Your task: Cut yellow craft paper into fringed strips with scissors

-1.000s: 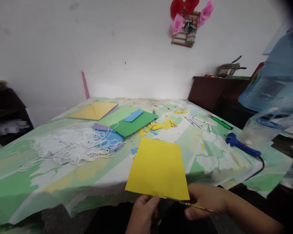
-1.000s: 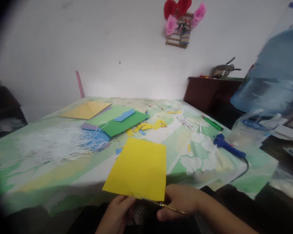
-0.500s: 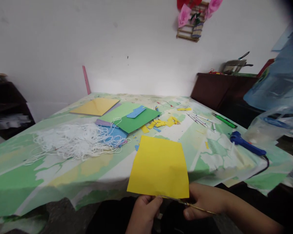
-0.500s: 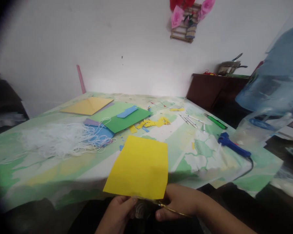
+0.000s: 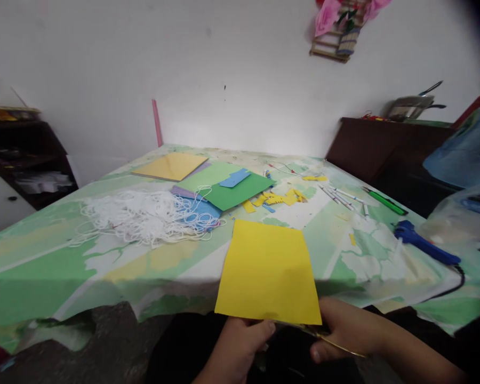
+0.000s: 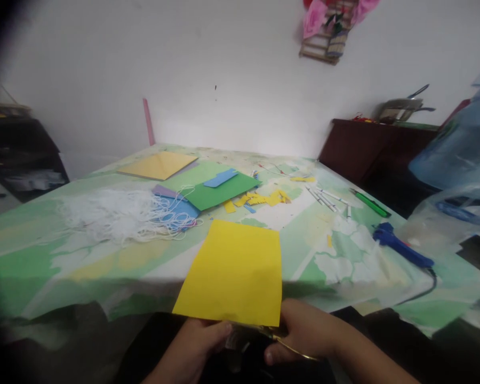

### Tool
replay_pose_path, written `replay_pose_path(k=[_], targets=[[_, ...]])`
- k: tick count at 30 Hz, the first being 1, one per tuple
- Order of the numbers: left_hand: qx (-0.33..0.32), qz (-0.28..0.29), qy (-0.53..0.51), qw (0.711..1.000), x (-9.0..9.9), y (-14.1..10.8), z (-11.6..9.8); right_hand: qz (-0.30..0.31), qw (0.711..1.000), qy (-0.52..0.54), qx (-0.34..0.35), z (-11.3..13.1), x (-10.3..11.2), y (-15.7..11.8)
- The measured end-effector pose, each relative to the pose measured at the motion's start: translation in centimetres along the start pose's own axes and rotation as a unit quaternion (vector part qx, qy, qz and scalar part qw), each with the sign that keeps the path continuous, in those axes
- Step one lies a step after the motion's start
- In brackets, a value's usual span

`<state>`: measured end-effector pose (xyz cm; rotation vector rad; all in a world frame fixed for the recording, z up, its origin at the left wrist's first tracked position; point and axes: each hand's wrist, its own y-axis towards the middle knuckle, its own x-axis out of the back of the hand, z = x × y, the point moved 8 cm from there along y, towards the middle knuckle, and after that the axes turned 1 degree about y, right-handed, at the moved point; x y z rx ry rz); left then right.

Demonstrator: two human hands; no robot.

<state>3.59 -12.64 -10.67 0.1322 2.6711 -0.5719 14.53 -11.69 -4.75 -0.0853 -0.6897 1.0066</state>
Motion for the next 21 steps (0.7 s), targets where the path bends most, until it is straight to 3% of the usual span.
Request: replay_pose_path(k=[11,16,21], targets=[[-0.008,0.042,0.024,0.999,-0.3,-0.7,-1.0,-0.010,0.996,-0.068,-0.061,-2.4,0.0,-0.2],[0.015,-0.019,0.067,0.997,1.1,-0.9,-0.8,-0.023,0.994,-0.089,-0.052,-2.7,0.4,-0.1],[0.034,-0.044,0.025,0.998,2.5,-1.0,-0.4,-0.035,0.992,-0.110,-0.058,-3.6,0.7,-0.1]])
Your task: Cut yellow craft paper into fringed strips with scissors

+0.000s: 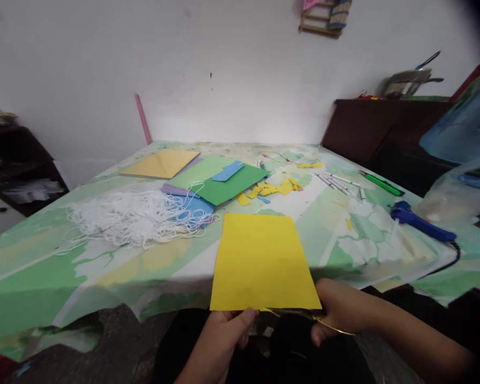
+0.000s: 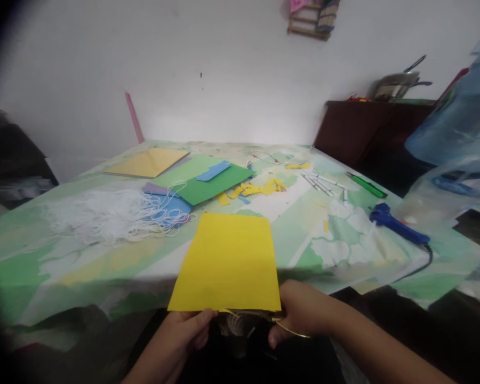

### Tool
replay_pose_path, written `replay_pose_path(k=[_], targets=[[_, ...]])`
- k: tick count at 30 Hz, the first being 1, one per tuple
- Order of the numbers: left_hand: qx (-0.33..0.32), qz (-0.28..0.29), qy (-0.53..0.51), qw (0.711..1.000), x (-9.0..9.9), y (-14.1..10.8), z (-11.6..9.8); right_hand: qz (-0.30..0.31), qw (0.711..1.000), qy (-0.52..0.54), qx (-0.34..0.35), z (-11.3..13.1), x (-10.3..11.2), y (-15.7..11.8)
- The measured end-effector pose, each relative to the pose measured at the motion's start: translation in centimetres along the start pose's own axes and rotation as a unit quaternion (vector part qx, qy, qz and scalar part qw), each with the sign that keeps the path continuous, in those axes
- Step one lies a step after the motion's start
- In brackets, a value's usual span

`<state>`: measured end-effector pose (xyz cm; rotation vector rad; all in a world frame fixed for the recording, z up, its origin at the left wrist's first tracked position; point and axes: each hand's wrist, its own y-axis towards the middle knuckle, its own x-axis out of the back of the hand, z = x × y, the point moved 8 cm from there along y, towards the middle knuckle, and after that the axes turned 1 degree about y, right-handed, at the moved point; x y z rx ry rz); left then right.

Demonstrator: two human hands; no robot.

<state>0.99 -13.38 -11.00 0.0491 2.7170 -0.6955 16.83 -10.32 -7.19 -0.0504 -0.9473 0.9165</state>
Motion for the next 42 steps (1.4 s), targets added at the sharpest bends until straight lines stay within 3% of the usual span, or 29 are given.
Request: replay_pose_path(k=[5,11,17,23,30,37,42], targets=[[-0.007,-0.003,-0.006,1.000,0.4,0.0,-0.5,0.006,1.000,-0.013,-0.003,-0.5,-0.3,-0.1],[-0.001,-0.009,0.007,1.000,0.3,0.1,-0.4,0.036,0.994,0.082,0.059,1.7,-0.4,-0.7],[0.010,-0.002,0.021,1.000,-0.1,0.0,0.2,0.034,0.994,0.088,0.055,1.9,-0.5,-0.6],[0.009,0.005,0.007,1.000,-0.4,-0.2,0.1,0.031,0.980,0.154,0.119,3.8,-0.5,-0.5],[0.013,0.006,0.004,1.000,0.0,-0.5,0.0,0.018,0.992,0.114,0.056,2.5,-0.7,-0.7],[0.007,0.014,0.015,1.000,-0.4,-0.8,-0.1,0.020,0.977,0.085,0.195,5.8,-0.4,-0.8],[0.017,0.008,0.038,0.999,0.1,-0.9,0.1,0.021,0.971,0.031,0.237,6.6,-0.6,-0.6]])
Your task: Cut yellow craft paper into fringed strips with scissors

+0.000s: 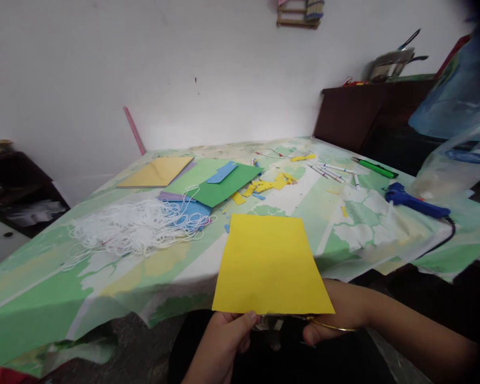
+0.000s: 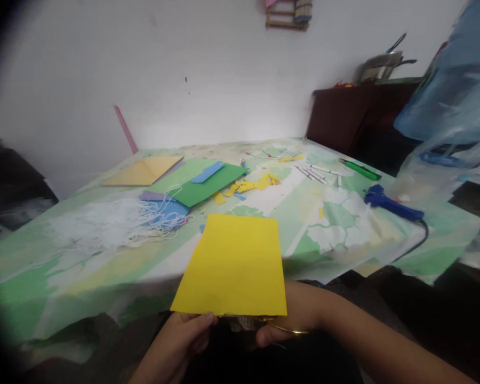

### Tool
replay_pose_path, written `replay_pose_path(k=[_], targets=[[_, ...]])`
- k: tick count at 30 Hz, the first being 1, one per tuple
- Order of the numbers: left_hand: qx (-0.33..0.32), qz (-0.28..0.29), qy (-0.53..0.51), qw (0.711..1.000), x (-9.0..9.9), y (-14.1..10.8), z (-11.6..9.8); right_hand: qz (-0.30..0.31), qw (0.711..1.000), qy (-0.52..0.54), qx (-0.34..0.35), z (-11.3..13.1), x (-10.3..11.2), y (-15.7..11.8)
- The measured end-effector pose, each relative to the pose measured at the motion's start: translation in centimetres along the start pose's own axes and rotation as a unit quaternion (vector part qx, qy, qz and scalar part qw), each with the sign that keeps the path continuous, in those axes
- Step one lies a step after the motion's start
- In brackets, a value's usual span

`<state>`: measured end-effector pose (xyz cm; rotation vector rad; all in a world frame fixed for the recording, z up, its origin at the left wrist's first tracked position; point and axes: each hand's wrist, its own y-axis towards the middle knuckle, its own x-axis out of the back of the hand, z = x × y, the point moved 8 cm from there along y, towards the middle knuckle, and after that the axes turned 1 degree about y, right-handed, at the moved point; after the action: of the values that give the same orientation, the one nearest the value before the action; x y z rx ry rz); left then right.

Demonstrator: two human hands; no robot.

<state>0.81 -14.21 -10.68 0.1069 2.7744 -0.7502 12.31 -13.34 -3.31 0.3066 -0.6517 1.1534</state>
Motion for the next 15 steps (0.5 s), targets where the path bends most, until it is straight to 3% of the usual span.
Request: replay_pose_path(k=[8,15], targets=[[0.013,0.047,0.022,0.999,-0.30,-0.40,0.01,0.002,0.999,-0.047,0.003,-0.07,-0.32,0.05],[0.021,0.053,0.051,0.997,0.13,-0.04,0.69,-0.003,0.999,-0.038,-0.014,-0.73,-0.78,0.22]])
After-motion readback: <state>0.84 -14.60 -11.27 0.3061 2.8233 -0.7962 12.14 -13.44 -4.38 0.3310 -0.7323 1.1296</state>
